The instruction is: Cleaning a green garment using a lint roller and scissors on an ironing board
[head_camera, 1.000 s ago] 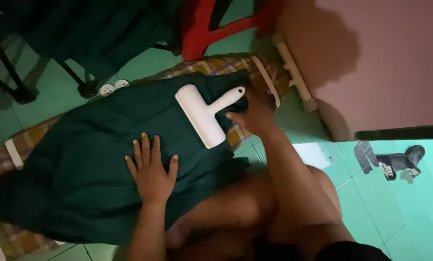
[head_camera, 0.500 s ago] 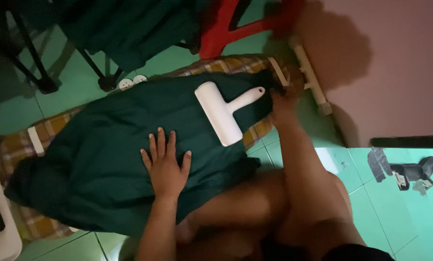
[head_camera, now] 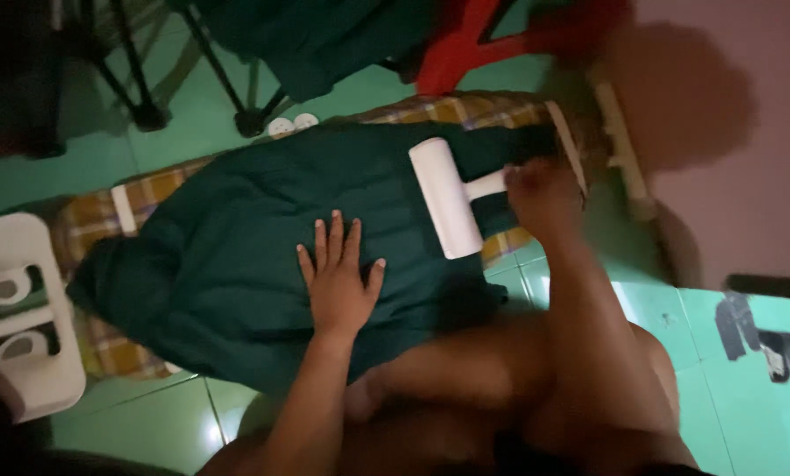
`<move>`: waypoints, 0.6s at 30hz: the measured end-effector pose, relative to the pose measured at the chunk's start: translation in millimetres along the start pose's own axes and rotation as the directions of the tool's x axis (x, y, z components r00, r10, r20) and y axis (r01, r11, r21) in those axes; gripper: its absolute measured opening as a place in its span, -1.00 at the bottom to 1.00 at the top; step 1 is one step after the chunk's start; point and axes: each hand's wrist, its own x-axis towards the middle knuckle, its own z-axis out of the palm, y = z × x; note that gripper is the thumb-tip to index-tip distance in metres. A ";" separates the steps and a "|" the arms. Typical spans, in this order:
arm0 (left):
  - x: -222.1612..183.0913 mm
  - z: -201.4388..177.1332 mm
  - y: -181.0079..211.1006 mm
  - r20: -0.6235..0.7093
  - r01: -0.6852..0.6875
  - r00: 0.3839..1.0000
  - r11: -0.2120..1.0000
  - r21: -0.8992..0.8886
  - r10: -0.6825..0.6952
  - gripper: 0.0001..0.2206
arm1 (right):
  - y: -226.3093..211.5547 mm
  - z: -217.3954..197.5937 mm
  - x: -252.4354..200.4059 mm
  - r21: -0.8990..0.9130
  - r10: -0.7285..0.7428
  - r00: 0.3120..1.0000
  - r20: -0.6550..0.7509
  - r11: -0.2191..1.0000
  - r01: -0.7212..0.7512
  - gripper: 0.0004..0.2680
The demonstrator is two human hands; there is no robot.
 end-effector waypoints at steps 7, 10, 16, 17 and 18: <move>-1.8 1.1 -0.9 -0.007 -0.021 1.000 1.000 0.007 0.021 -0.34 | -9.3 10.7 -2.3 0.036 0.636 0.294 0.714 0.385 -0.922 -0.51; -1.2 3.3 -0.7 -0.009 -0.013 1.000 1.000 -0.004 0.013 -0.34 | 58.0 40.0 -3.4 0.395 0.602 0.413 0.683 0.171 -0.903 -0.63; -3.0 6.4 0.5 -0.054 -0.041 0.998 0.996 0.077 0.046 -0.35 | 19.5 60.1 -18.7 0.581 0.454 0.703 0.547 0.398 -0.710 -0.70; -3.2 7.6 1.3 -0.069 -0.044 0.996 0.995 0.092 0.050 -0.36 | 2.5 60.3 -20.4 0.638 0.397 0.801 0.448 0.486 -0.598 -0.73; -3.1 9.1 1.1 -0.066 -0.059 0.996 0.994 0.087 0.065 -0.36 | 9.4 71.1 -23.4 0.642 0.406 0.804 0.434 0.487 -0.592 -0.73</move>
